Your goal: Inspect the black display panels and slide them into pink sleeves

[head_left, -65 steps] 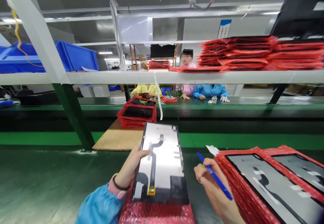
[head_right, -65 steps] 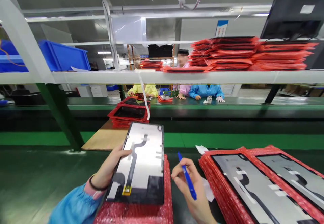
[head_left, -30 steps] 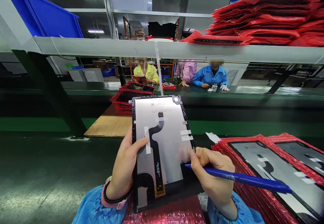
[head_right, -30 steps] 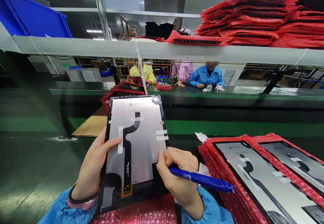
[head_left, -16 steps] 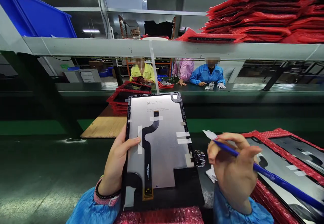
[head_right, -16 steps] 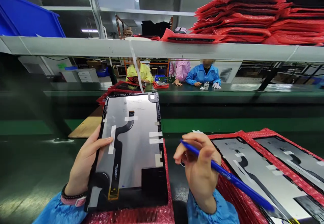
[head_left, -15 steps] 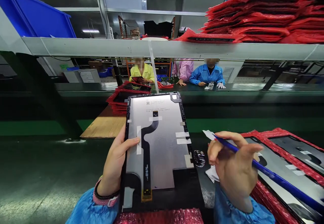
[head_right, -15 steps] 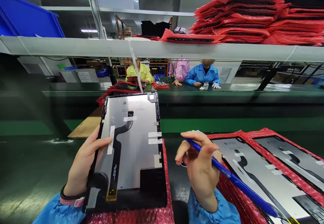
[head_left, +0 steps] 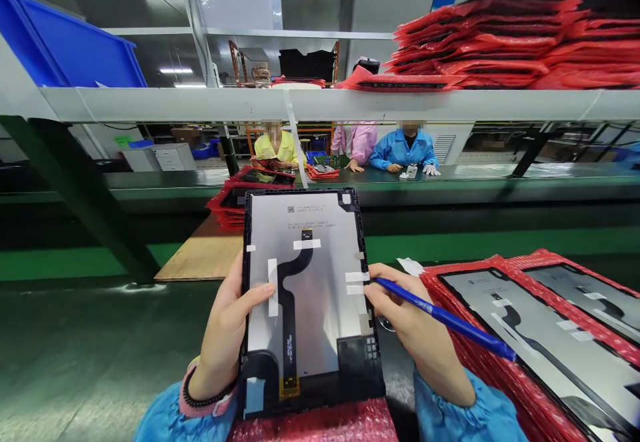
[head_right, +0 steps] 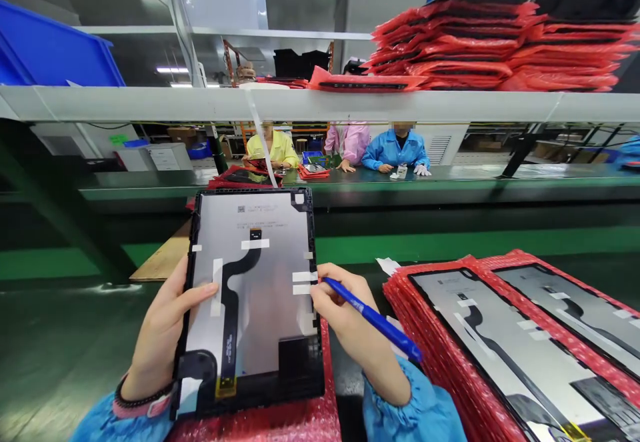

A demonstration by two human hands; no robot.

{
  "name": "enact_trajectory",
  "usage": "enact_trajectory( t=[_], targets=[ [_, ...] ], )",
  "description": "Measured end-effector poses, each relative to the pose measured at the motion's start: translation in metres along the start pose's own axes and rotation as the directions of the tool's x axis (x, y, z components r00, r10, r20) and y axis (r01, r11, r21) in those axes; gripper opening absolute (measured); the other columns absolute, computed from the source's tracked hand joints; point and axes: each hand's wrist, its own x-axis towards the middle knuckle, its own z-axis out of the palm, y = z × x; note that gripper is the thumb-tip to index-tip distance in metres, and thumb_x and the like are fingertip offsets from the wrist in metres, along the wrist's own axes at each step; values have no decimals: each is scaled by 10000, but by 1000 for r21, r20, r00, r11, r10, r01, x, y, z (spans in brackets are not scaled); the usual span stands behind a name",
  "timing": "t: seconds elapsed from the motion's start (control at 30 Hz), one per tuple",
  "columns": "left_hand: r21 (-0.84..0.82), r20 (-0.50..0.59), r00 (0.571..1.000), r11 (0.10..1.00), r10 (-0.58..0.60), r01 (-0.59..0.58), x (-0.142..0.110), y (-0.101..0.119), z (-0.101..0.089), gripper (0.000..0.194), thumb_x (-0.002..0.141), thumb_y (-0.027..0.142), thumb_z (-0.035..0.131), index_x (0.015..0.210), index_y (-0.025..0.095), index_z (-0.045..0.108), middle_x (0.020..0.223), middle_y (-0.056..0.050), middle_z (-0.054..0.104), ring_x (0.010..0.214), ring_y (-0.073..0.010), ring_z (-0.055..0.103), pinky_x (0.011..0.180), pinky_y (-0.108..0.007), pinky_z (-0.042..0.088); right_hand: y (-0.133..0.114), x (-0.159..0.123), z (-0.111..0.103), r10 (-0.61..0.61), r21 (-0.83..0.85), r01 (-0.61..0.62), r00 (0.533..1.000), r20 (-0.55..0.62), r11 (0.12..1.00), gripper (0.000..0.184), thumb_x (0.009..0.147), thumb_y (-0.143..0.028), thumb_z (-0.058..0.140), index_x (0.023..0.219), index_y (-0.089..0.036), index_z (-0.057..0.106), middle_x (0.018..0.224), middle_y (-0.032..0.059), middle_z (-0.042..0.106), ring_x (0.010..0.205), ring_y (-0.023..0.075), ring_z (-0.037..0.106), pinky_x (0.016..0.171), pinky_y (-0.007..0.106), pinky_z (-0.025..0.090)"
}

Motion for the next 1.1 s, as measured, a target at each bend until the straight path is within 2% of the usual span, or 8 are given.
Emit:
enact_trajectory(
  t=[0.17,0.4,0.53,0.63,0.7,0.8,0.97,1.1],
  targets=[
    [30,12,999,998,49,-49,-2,-5,1,634,696,261,773,1304,262,595,1138,1,731,973,-220,698,755,-225,572,2,3,5,-52,-89,48,998,-39,995,162,742,-192,557,629,-215,444,532,-95,257,499,81,210,451,228,190],
    [28,40,999,999,26,-27,3,-1,0,559,699,259,769,1242,255,637,1166,0,722,1071,-241,668,809,-232,562,1,4,8,0,-47,-2,999,-34,999,183,752,-267,618,643,-208,482,532,-94,250,502,82,208,448,220,209],
    [1,32,999,1000,6,-6,9,2,-2,577,691,250,768,1253,248,634,1193,-7,713,1122,-259,646,859,-252,556,4,3,2,23,157,-44,991,135,987,125,737,-264,687,835,-213,628,607,-55,437,535,103,408,511,221,403],
    [-15,31,999,1000,5,-4,12,3,-6,592,697,248,762,1271,247,619,1170,-12,721,1076,-262,668,822,-266,576,9,2,1,-6,282,-90,947,322,955,478,719,-170,685,1178,-253,582,897,34,634,772,168,607,590,238,506],
    [-5,22,1000,1000,6,-6,14,3,-8,606,686,250,767,1272,240,618,1143,-17,731,1033,-267,684,777,-271,588,13,2,2,-5,287,-110,928,373,952,590,702,-101,653,1250,-276,522,998,46,650,825,167,635,515,179,470],
    [16,26,1000,1000,14,-15,15,3,-9,602,682,246,768,1266,237,623,1147,-15,729,1035,-273,682,783,-283,590,16,2,6,8,259,-109,932,363,960,557,687,-34,596,1185,-275,532,952,6,655,760,119,640,478,126,414],
    [37,36,999,999,3,-5,15,5,-6,538,688,237,764,1214,246,652,1158,3,727,1101,-259,655,826,-249,566,13,3,8,19,249,-109,941,338,962,458,683,-23,588,1082,-244,540,919,-10,664,769,109,650,611,173,498],
    [29,25,1000,999,13,-14,13,6,-5,523,680,239,761,1195,226,665,1143,-16,734,1110,-274,650,858,-265,551,8,2,10,59,226,-146,934,353,963,399,659,-34,621,989,-237,528,867,-28,656,705,87,639,486,113,425]
  ],
)
